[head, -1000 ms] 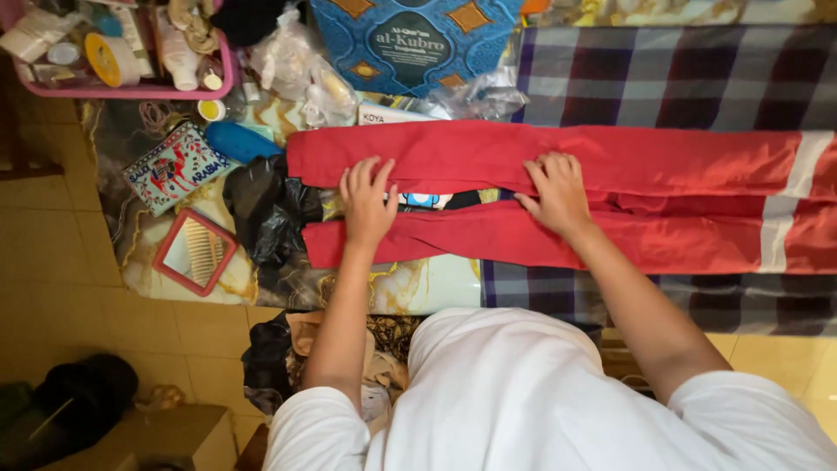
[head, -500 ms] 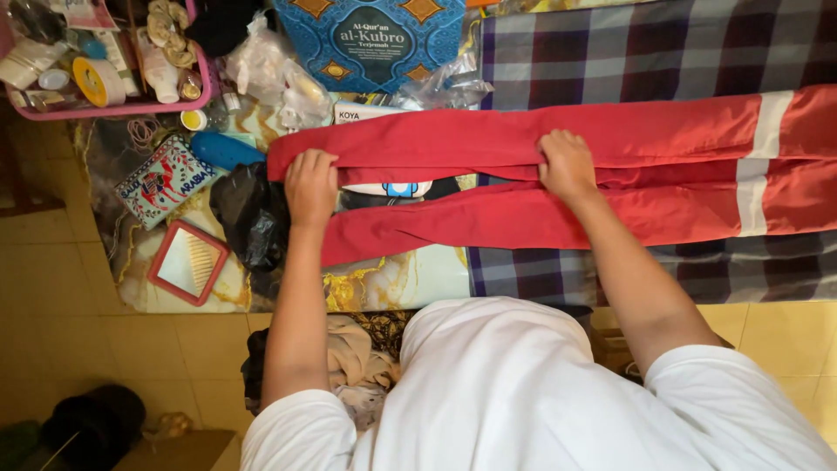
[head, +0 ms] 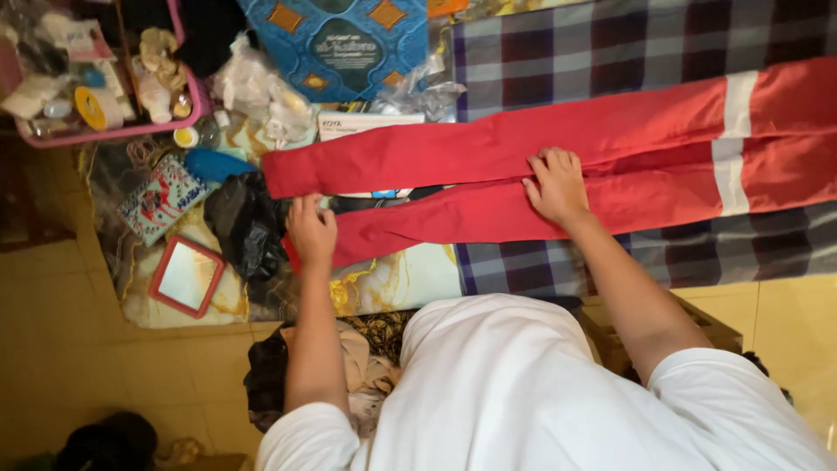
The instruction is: The person folds a red and white polo shirt, a white t-shirt, black shorts, and a brown t-shirt on a checkered table. They retrieve each item from a laundry basket, fold it neatly, and place it on the table.
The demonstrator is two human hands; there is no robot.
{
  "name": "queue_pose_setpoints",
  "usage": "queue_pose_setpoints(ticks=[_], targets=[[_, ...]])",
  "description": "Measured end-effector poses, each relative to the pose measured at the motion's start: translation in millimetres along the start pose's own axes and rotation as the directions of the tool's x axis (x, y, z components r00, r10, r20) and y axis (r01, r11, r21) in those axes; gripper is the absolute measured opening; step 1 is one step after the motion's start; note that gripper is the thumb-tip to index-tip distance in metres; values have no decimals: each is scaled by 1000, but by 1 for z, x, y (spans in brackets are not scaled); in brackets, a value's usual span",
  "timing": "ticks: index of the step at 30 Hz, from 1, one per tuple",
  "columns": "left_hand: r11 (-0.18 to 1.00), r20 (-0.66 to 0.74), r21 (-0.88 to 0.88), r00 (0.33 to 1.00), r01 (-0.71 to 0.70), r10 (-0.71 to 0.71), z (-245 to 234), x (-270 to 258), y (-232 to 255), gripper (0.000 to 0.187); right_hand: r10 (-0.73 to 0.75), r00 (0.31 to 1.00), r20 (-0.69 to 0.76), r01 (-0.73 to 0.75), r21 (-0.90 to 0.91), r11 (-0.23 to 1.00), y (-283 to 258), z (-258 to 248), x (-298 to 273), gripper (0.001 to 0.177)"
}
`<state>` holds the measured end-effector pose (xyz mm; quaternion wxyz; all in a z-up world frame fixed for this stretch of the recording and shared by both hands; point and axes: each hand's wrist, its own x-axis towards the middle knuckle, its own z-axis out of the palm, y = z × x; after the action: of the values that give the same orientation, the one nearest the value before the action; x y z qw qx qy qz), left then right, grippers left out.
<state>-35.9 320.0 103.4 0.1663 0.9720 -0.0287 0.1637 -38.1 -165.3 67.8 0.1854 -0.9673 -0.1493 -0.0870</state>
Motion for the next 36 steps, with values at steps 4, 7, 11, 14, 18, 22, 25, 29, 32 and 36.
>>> queue_pose_setpoints(ticks=[4,7,11,14,18,22,25,29,32,36], targets=[[972,-79,-231,996,-54,36,11,-6,84,14,116,990,-76,-117,-4,993,12,-6,-31,44],[902,59,-417,987,-113,151,37,-13,170,11,263,961,-89,-260,44,965,32,-11,-61,42],[837,185,-477,900,-269,395,70,-25,281,27,316,938,-141,-318,14,948,78,-26,-98,46],[789,171,-473,838,-392,518,100,-26,355,38,372,912,-173,-376,7,926,128,-42,-125,47],[791,159,-433,827,-433,540,153,-21,443,43,478,840,-258,-457,139,878,233,-67,-164,47],[834,317,-468,825,-293,468,212,-30,520,36,595,724,-349,-535,261,803,357,-96,-201,42],[850,297,-446,849,-281,437,251,-40,584,34,566,719,-403,-522,223,823,443,-125,-219,40],[819,327,-520,829,-243,454,304,-43,676,36,631,633,-448,-626,184,758,553,-153,-233,41],[718,253,-647,816,-257,520,348,-41,744,40,836,430,-342,-766,352,538,626,-158,-242,45],[607,291,-795,866,-18,407,418,-23,842,64,970,241,22,-678,719,152,660,-163,-230,50]])
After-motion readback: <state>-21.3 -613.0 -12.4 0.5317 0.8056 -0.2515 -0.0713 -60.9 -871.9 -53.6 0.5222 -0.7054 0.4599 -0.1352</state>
